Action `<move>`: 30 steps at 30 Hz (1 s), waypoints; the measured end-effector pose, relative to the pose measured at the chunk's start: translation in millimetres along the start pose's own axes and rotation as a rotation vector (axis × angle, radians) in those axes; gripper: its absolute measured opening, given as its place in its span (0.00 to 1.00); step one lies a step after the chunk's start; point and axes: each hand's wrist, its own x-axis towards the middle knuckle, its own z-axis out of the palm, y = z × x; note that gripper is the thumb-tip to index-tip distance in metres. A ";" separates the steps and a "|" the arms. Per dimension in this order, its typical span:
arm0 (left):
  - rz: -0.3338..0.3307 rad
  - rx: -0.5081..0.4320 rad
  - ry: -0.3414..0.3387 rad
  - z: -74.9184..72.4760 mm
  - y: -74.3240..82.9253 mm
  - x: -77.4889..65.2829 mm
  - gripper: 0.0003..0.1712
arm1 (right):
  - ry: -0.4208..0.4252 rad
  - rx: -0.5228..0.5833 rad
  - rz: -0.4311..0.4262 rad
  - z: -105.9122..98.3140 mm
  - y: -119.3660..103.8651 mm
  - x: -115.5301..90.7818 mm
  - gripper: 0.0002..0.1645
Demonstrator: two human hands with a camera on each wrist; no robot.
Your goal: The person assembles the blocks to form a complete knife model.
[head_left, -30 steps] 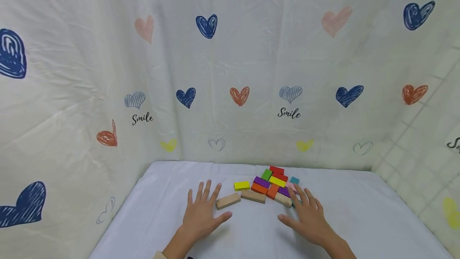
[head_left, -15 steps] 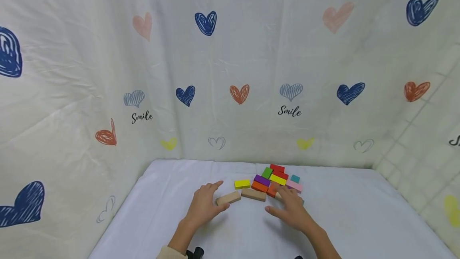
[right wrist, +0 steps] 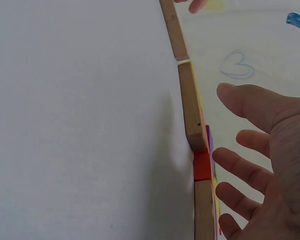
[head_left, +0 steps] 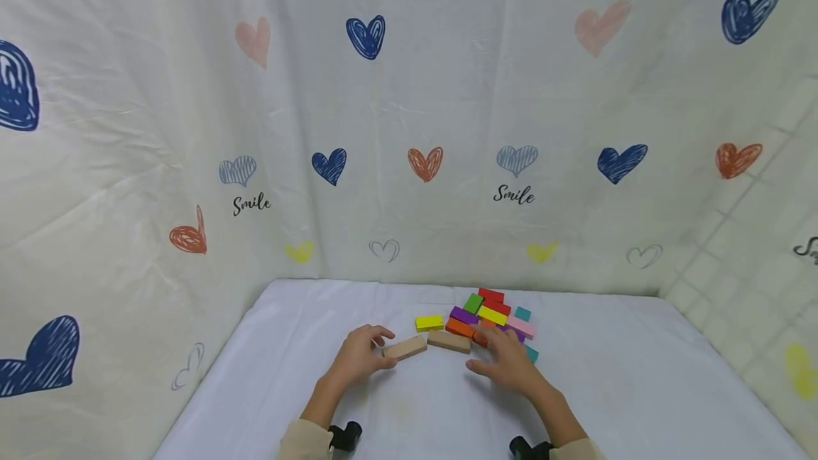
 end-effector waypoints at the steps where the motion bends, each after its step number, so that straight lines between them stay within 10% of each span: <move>1: -0.002 -0.002 -0.005 0.5 -1.9 1.3 0.27 | 0.000 0.000 -0.005 -0.1 -0.1 1.4 0.43; 30: -0.044 -0.068 -0.152 -8.7 -14.3 16.0 0.18 | 0.027 -0.109 -0.068 15.4 -0.4 37.8 0.22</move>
